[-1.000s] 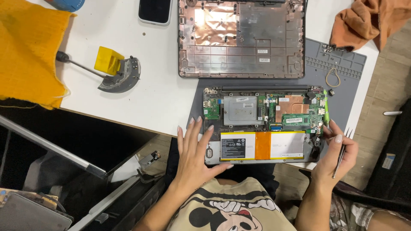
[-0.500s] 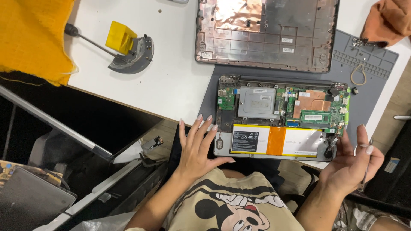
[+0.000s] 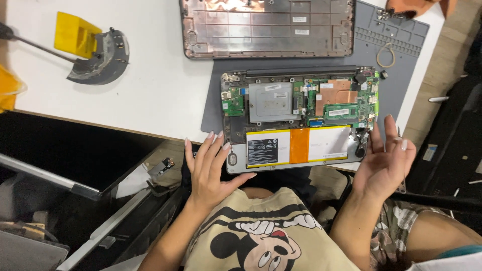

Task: Disassembling a laptop, cleaning the internal chassis with a cloth, and reassembling the components on a repair bench.

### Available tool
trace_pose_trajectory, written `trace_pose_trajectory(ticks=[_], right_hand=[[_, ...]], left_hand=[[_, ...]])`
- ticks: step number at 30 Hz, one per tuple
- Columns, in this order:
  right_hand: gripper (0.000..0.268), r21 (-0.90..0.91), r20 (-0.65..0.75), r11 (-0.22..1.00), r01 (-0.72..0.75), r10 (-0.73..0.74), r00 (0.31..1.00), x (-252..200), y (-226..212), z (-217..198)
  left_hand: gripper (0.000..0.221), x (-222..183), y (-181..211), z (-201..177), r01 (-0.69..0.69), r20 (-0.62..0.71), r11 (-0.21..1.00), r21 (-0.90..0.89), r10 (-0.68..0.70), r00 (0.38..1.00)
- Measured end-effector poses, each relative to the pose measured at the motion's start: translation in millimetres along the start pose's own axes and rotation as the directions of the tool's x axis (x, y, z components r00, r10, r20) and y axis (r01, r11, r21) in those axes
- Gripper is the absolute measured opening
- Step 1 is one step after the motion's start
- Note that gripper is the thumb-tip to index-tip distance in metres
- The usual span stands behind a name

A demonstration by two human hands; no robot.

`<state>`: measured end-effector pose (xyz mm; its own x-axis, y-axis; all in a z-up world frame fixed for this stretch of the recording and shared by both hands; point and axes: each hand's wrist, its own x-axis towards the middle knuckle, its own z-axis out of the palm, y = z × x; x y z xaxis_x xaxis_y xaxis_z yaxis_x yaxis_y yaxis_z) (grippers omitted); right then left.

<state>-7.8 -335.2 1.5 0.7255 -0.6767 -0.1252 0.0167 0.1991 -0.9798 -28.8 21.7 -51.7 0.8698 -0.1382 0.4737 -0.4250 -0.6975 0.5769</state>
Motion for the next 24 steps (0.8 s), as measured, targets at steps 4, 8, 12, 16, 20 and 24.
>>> trace_pose_trajectory(ticks=[4,8,12,16,20,24], right_hand=[[0.015,0.033,0.012,0.999,0.042,-0.042,0.999,1,1,2],[0.018,0.008,0.034,0.998,0.055,-0.056,0.998,-1,3,1],[0.022,-0.006,0.065,0.998,0.063,-0.063,0.996,6,12,-9],[0.023,-0.011,0.068,0.998,0.063,-0.062,0.996,3,9,-6],[0.019,0.035,0.05,0.999,0.025,-0.027,0.998,-1,1,0],[0.017,0.023,0.061,0.999,0.035,-0.037,0.997,-1,-3,8]], left_hand=[[0.082,2,2,0,-0.007,-0.006,1.0,0.0,0.007,1.0],[0.081,7,8,0,0.015,-0.029,0.999,-0.05,-0.017,0.999],[0.082,11,13,-1,0.048,-0.037,0.995,-0.087,-0.052,0.998],[0.083,10,12,-1,0.056,-0.016,0.995,-0.087,-0.057,0.998],[0.085,5,7,-2,0.041,0.019,0.999,-0.013,-0.041,0.999],[0.086,6,5,-3,0.009,0.042,0.998,0.055,-0.012,0.999]])
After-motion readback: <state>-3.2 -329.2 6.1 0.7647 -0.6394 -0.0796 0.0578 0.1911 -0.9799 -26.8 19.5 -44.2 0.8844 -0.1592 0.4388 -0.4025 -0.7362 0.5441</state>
